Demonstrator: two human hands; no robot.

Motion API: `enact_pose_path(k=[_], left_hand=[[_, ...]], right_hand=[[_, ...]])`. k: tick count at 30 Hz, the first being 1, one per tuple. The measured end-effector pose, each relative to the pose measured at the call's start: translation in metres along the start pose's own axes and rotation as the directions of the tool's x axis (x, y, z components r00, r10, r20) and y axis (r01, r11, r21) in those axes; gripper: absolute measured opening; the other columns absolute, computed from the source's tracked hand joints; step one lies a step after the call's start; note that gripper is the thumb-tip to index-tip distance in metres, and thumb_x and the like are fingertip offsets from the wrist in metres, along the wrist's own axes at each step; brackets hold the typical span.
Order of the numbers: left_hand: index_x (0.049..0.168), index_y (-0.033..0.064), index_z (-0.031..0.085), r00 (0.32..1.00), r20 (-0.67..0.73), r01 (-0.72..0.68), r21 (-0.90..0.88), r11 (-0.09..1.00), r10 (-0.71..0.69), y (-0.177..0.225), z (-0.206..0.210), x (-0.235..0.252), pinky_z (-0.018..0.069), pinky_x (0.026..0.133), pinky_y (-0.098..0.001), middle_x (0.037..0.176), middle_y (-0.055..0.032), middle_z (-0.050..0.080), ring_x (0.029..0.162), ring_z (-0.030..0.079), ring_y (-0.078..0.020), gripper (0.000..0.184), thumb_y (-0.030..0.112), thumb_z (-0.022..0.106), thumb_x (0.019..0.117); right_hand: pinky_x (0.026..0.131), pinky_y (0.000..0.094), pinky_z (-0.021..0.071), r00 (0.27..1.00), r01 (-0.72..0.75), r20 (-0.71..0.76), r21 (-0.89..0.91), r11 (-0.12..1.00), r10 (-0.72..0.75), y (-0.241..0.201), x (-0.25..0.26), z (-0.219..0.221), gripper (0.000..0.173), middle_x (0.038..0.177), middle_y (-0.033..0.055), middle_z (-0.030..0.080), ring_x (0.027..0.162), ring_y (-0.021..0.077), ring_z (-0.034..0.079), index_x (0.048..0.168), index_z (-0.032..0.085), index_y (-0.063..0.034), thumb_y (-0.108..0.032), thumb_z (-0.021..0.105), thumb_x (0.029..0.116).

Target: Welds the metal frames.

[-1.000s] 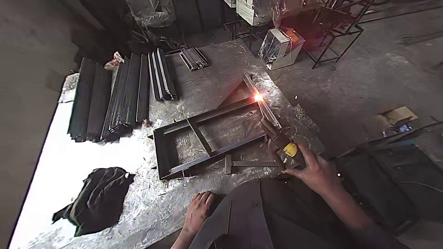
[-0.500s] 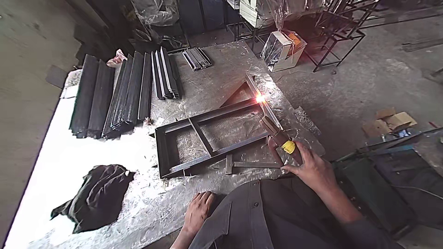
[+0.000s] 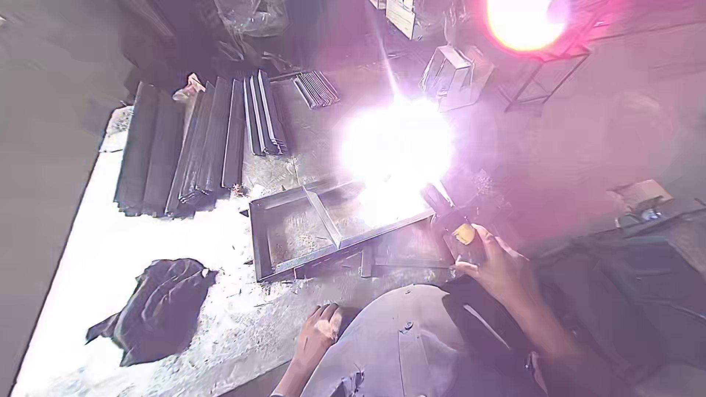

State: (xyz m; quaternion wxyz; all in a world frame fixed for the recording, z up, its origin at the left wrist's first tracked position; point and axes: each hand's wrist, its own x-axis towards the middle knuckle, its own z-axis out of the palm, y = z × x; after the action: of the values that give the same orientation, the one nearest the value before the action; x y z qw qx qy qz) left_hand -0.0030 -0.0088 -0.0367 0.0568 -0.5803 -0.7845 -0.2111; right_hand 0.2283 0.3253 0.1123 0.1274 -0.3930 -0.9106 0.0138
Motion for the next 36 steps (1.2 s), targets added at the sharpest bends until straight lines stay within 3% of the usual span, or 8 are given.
enact_pose_path(k=[15, 23, 26, 28, 30, 32, 34, 36], left_hand=[[0.074, 0.0048, 0.067, 1.0, -0.026, 0.001, 0.054, 0.999, 0.001, 0.013, -0.017, 0.015, 0.0588, 0.065, -0.0416, 0.074, -0.0108, 0.071, 0.07, 0.073, -0.0273, 0.032, 0.019, 0.047, 0.0952], [0.075, 0.0064, 0.068, 1.0, -0.013, 0.019, 0.059, 0.998, -0.018, 0.013, -0.016, 0.013, 0.0594, 0.067, -0.0408, 0.075, -0.0098, 0.072, 0.072, 0.074, -0.0264, 0.033, 0.021, 0.047, 0.096], [0.085, -0.0011, 0.073, 0.997, 0.043, 0.067, -0.048, 0.997, -0.065, 0.019, -0.028, 0.018, 0.0608, 0.073, -0.049, 0.083, -0.0164, 0.075, 0.079, 0.076, -0.034, 0.03, 0.016, 0.051, 0.0967], [0.081, 0.0031, 0.069, 1.0, -0.019, 0.005, -0.003, 1.0, -0.005, 0.014, -0.022, 0.015, 0.0595, 0.067, -0.0459, 0.078, -0.0129, 0.073, 0.073, 0.074, -0.0306, 0.031, 0.02, 0.048, 0.0971], [0.08, 0.0042, 0.069, 0.998, -0.05, -0.022, 0.023, 0.999, 0.023, 0.011, -0.017, 0.012, 0.0588, 0.066, -0.044, 0.076, -0.0118, 0.072, 0.071, 0.073, -0.0289, 0.032, 0.02, 0.047, 0.097], [0.081, 0.0056, 0.068, 0.998, -0.052, -0.03, 0.03, 0.999, 0.032, 0.01, -0.013, 0.011, 0.0588, 0.067, -0.0425, 0.077, -0.0105, 0.072, 0.072, 0.073, -0.0275, 0.032, 0.021, 0.047, 0.0986], [0.082, 0.0049, 0.069, 0.999, -0.031, -0.041, 0.011, 0.999, 0.041, 0.011, -0.016, 0.014, 0.06, 0.068, -0.0433, 0.079, -0.0111, 0.072, 0.074, 0.074, -0.0279, 0.027, 0.018, 0.05, 0.0973], [0.085, 0.0055, 0.068, 1.0, 0.005, -0.027, -0.029, 0.999, 0.027, 0.014, -0.024, 0.015, 0.06, 0.071, -0.0437, 0.082, -0.0108, 0.072, 0.078, 0.073, -0.0277, 0.022, 0.014, 0.053, 0.0974]], right_hand=[[0.07, 0.0629, 0.0572, 1.0, -0.011, -0.005, 0.068, 0.998, 0.012, -0.001, 0.003, 0.002, 0.097, 0.113, 0.0219, 0.073, 0.089, 0.0441, 0.073, 0.142, 0.059, -0.0067, -0.061, 0.086, 0.0664], [0.07, 0.063, 0.0571, 1.0, -0.018, 0.001, 0.056, 0.998, 0.018, -0.001, 0.003, 0.002, 0.097, 0.113, 0.022, 0.073, 0.089, 0.0445, 0.073, 0.142, 0.06, -0.0069, -0.062, 0.085, 0.0669], [0.073, 0.0624, 0.0557, 0.997, -0.063, 0.05, 0.058, 0.996, 0.061, -0.004, 0.0, -0.006, 0.095, 0.111, 0.0233, 0.073, 0.093, 0.0445, 0.072, 0.138, 0.06, -0.0023, -0.062, 0.085, 0.0692], [0.076, 0.0581, 0.0586, 0.994, 0.015, -0.108, 0.213, 0.977, 0.008, -0.006, -0.006, -0.006, 0.1, 0.112, 0.0234, 0.073, 0.094, 0.0407, 0.074, 0.136, 0.062, 0.0033, -0.065, 0.082, 0.065], [0.09, 0.048, 0.0576, 0.993, 0.0, -0.111, 0.41, 0.912, 0.049, -0.015, -0.014, -0.014, 0.107, 0.119, 0.0204, 0.072, 0.106, 0.0295, 0.072, 0.136, 0.059, 0.0053, -0.07, 0.081, 0.0627], [0.093, 0.0262, 0.0553, 0.995, -0.04, -0.049, 0.621, 0.783, 0.09, -0.026, -0.02, -0.02, 0.118, 0.12, 0.0108, 0.071, 0.106, 0.0072, 0.067, 0.138, 0.055, 0.0055, -0.076, 0.081, 0.0565], [0.087, 0.0185, 0.0569, 0.998, -0.053, 0.031, 0.84, 0.54, 0.049, -0.037, -0.019, -0.022, 0.125, 0.124, 0.0065, 0.067, 0.101, 0.001, 0.065, 0.146, 0.042, 0.0073, -0.069, 0.088, 0.0573], [0.063, 0.0227, 0.0601, 0.991, -0.101, 0.115, 0.974, 0.205, -0.06, -0.056, -0.012, -0.02, 0.125, 0.115, 0.0025, 0.065, 0.076, 0.0049, 0.066, 0.155, 0.024, -0.0006, -0.06, 0.089, 0.0661]])
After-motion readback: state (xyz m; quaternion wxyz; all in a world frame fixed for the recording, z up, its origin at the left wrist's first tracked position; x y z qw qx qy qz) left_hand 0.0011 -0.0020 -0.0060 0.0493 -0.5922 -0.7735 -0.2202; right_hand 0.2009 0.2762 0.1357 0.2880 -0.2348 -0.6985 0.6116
